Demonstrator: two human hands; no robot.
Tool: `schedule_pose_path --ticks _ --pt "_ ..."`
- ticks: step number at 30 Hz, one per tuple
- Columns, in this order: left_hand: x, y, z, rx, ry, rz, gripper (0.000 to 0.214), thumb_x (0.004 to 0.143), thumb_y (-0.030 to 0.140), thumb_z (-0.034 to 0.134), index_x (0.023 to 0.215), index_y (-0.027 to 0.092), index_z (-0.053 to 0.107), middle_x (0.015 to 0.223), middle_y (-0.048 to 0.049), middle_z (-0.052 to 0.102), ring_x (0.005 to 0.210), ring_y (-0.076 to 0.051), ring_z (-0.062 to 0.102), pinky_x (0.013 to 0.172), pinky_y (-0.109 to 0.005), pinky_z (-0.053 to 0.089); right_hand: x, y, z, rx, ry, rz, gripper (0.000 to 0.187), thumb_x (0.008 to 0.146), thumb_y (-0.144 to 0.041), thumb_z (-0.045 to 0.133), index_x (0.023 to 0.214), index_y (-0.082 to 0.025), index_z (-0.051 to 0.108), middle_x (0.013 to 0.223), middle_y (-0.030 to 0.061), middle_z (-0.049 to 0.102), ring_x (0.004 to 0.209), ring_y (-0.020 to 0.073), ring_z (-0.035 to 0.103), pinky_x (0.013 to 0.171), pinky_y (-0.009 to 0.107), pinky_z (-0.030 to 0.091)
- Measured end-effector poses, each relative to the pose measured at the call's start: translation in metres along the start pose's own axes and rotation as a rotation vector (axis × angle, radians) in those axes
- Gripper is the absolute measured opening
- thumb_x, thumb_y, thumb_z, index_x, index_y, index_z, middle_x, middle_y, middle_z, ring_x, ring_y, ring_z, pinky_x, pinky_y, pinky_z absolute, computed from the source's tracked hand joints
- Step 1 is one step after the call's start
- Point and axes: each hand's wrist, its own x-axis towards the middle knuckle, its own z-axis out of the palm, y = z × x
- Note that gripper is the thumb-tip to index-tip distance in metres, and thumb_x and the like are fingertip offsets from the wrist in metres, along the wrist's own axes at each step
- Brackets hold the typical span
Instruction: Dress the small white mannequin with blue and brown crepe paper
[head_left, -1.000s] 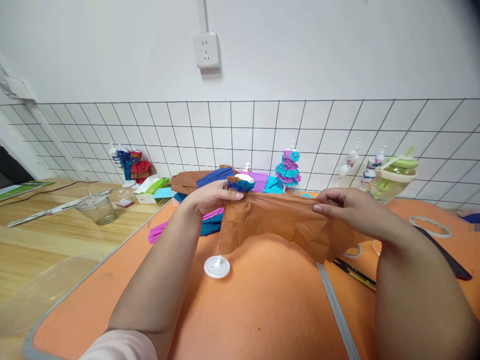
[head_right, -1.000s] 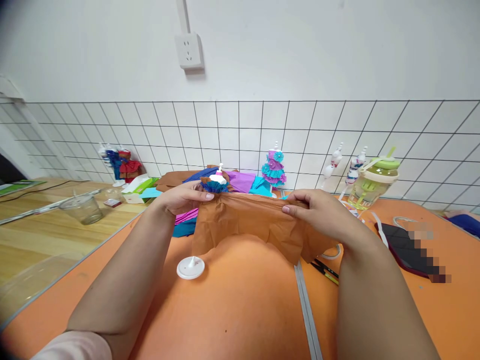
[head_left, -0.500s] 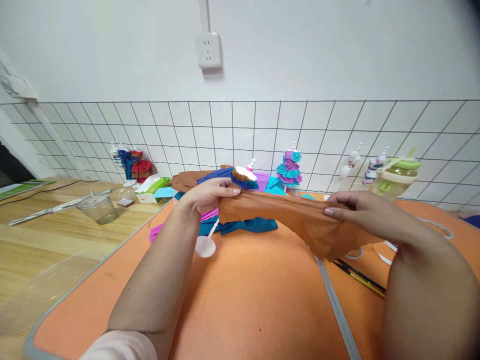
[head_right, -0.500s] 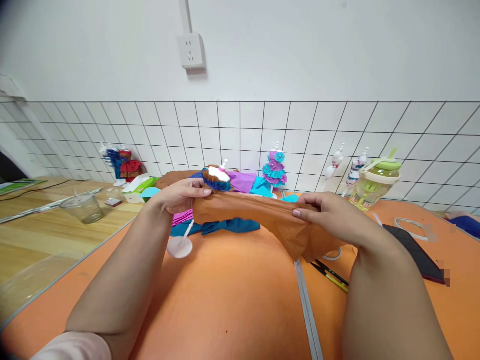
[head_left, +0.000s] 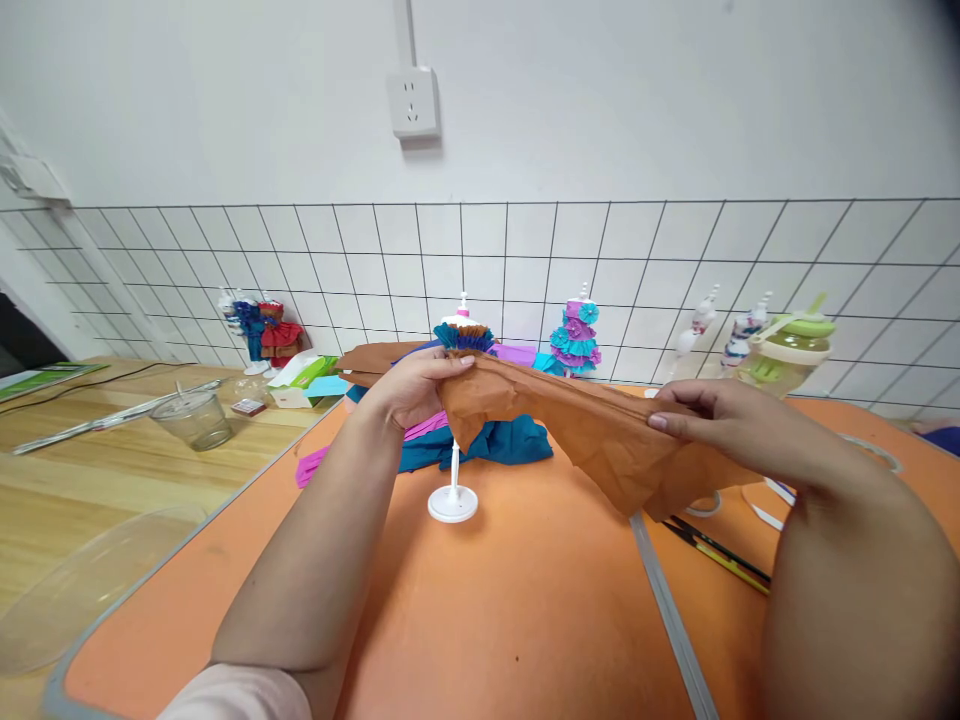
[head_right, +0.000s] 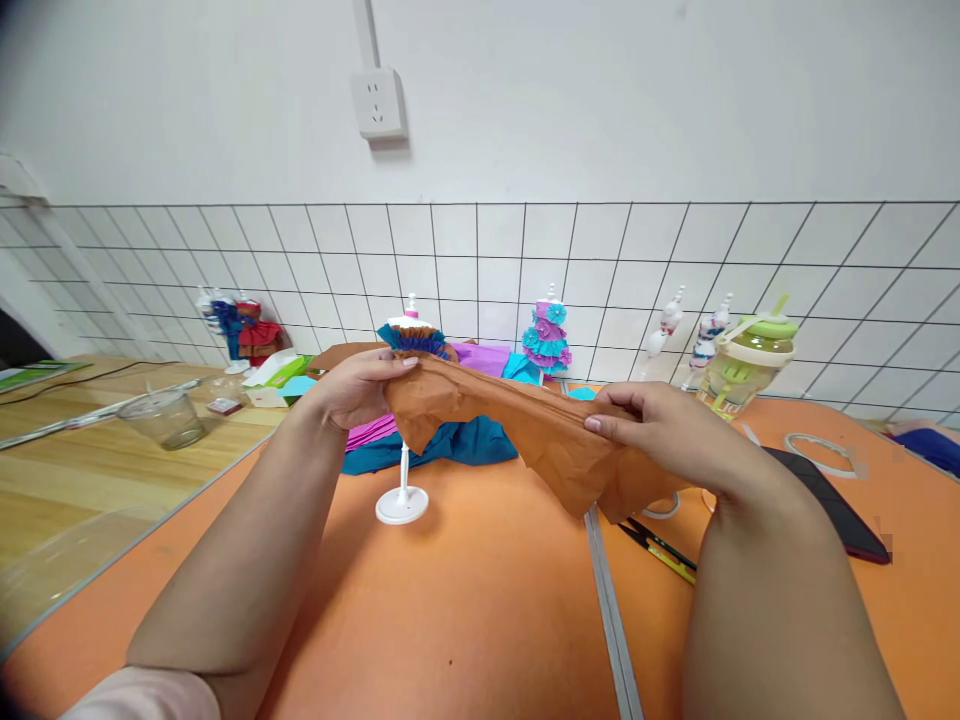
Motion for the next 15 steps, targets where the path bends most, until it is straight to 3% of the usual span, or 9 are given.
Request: schedule_pose_path --ticks 3,5,7,9,12,15 --pt "-0.002 0.002 0.0 -0.005 -0.034 0.002 0.029 0.082 0.024 0.068 0.107 0.011 0.067 0.105 -0.0124 0.072 0.102 -0.027 0.067 0.092 -0.037 0.049 -0.001 0.004 -0.001 -0.02 -0.015 0.028 0.038 0.086 -0.059 0.052 0.083 -0.025 0.068 0.079 0.0028 0.068 0.076 0.0223 0.061 0.062 0.031 0.045" --pt "-0.005 0.002 0.001 -0.007 -0.068 0.026 0.033 0.081 0.026 0.068 0.111 0.012 0.066 0.11 -0.0129 0.071 0.109 -0.03 0.064 0.097 -0.041 0.047 -0.005 0.004 -0.003 0.024 -0.03 0.008 0.041 0.086 -0.061 0.052 0.106 -0.029 0.069 0.105 0.0047 0.071 0.098 0.0285 0.064 0.076 0.037 0.05" --pt "-0.008 0.0 0.003 0.017 -0.138 0.048 0.038 0.078 0.027 0.071 0.113 0.013 0.066 0.112 -0.0138 0.07 0.113 -0.033 0.062 0.101 -0.045 0.044 -0.011 -0.002 -0.003 0.116 -0.064 -0.082 0.053 0.086 -0.062 0.052 0.132 -0.036 0.056 0.137 0.0025 0.058 0.125 0.0326 0.053 0.094 0.042 0.048" --pt "-0.012 -0.003 0.006 0.054 -0.23 0.066 0.042 0.074 0.028 0.074 0.113 0.014 0.067 0.111 -0.0134 0.071 0.115 -0.034 0.061 0.102 -0.046 0.043 -0.018 -0.018 0.001 0.207 -0.081 -0.185 0.062 0.087 -0.063 0.049 0.144 -0.041 0.041 0.152 -0.0017 0.041 0.139 0.0328 0.038 0.105 0.046 0.041" --pt "-0.017 -0.007 0.015 0.125 -0.383 0.097 0.045 0.072 0.027 0.076 0.115 0.015 0.067 0.111 -0.0128 0.072 0.116 -0.035 0.06 0.103 -0.047 0.043 -0.024 -0.055 0.017 0.209 0.041 -0.213 0.064 0.087 -0.063 0.05 0.145 -0.039 0.04 0.151 0.0003 0.044 0.137 0.0328 0.041 0.107 0.048 0.04" --pt "-0.021 -0.009 0.028 0.206 -0.512 0.056 0.046 0.075 0.029 0.074 0.118 0.015 0.066 0.115 -0.0137 0.07 0.122 -0.035 0.056 0.104 -0.049 0.042 -0.021 -0.09 0.038 0.16 0.108 -0.317 0.053 0.08 -0.057 0.064 0.126 -0.031 0.061 0.128 0.004 0.065 0.114 0.0302 0.06 0.088 0.04 0.052"
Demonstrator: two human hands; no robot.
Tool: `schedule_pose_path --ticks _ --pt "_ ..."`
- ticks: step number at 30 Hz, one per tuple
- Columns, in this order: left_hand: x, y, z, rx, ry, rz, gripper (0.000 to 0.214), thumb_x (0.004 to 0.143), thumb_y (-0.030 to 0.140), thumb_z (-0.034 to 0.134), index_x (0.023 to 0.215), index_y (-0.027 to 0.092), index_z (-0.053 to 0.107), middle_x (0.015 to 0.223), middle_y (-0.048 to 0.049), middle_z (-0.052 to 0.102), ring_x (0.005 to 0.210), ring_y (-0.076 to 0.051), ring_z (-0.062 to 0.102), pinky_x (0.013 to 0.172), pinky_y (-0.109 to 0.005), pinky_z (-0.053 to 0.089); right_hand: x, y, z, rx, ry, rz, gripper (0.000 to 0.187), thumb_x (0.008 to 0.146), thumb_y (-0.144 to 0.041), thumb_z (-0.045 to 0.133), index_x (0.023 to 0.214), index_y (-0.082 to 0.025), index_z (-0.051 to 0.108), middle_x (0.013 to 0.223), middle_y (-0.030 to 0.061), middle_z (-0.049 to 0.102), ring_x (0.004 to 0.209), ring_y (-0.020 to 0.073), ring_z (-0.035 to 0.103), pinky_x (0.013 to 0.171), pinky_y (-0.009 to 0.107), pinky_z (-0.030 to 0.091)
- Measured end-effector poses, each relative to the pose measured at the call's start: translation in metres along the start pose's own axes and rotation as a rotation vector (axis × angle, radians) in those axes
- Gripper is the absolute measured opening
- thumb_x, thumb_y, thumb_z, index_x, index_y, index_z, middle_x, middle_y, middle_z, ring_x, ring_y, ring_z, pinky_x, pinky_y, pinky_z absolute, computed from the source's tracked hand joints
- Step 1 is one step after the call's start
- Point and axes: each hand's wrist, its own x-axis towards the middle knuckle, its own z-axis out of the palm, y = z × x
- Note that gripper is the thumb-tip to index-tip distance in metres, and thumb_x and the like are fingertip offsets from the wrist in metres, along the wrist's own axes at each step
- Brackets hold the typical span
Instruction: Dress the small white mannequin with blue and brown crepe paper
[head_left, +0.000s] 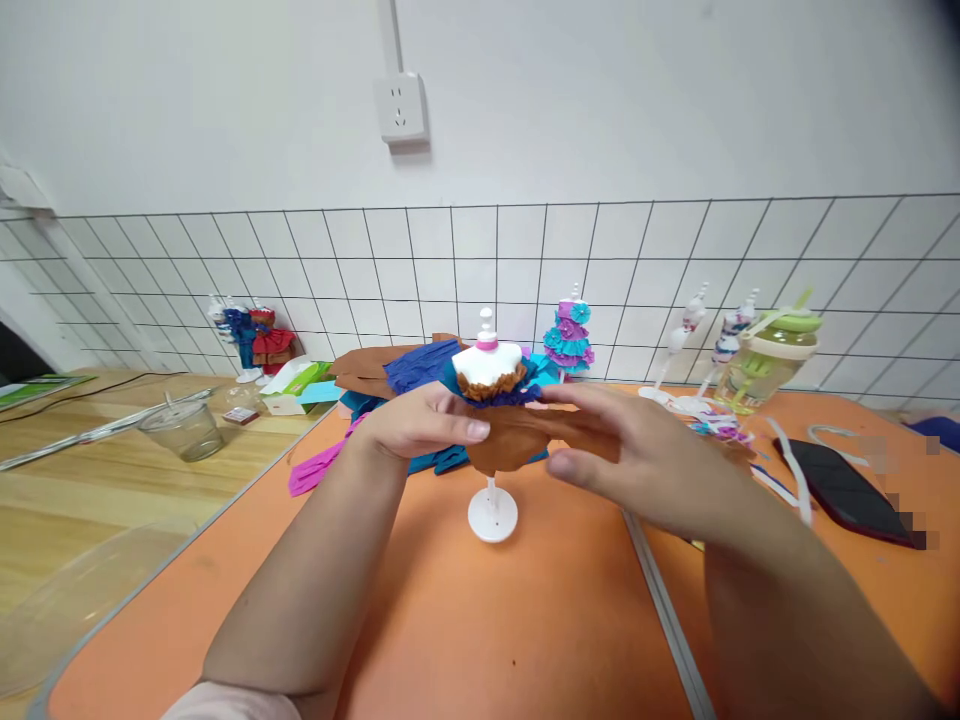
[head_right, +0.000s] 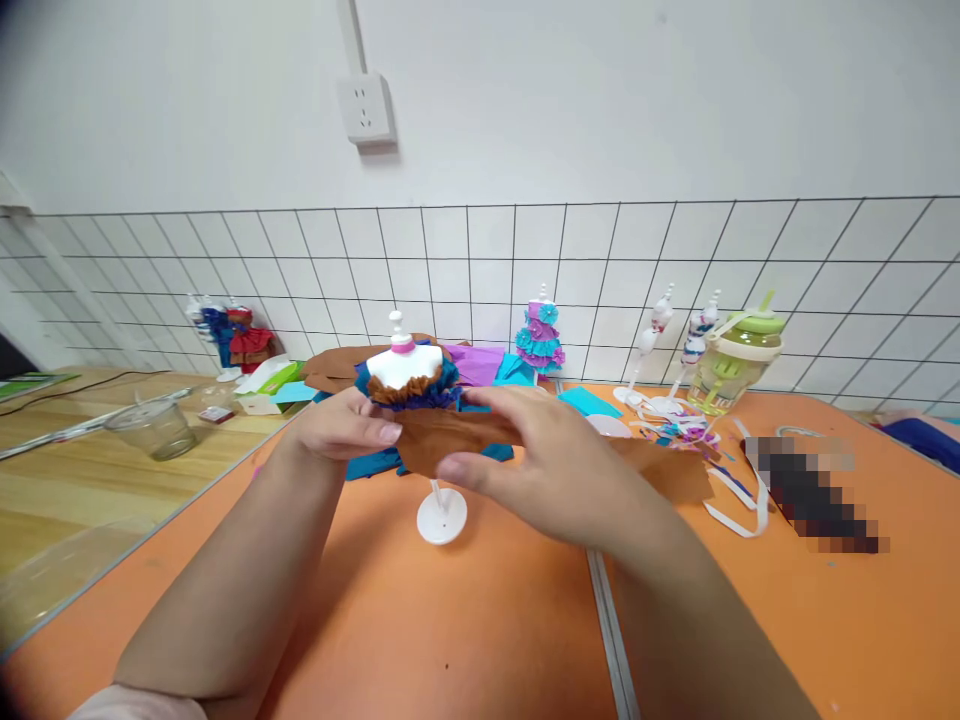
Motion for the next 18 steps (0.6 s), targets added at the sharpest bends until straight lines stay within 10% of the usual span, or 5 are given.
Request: schedule_pose_path --ticks 8,18 --pt "0.008 0.0 0.017 -0.104 0.119 0.017 0.033 0.078 0.031 0.072 0.108 0.018 0.071 0.119 -0.013 0.068 0.124 -0.035 0.054 0.105 -0.049 0.041 0.009 -0.004 0.027 -0.067 0.402 0.023 0.011 0.083 -0.034 0.065 0.081 -0.024 0.067 0.078 -0.0002 0.073 0.072 0.0197 0.066 0.062 0.03 0.045" --pt "0.01 -0.009 0.011 -0.081 0.241 0.12 0.058 0.053 0.028 0.087 0.107 0.018 0.067 0.112 -0.011 0.069 0.121 -0.037 0.055 0.103 -0.047 0.043 0.004 -0.015 0.021 0.056 0.315 -0.046 0.017 0.085 -0.022 0.062 0.093 -0.027 0.075 0.088 -0.0002 0.073 0.081 0.0183 0.065 0.068 0.029 0.046"
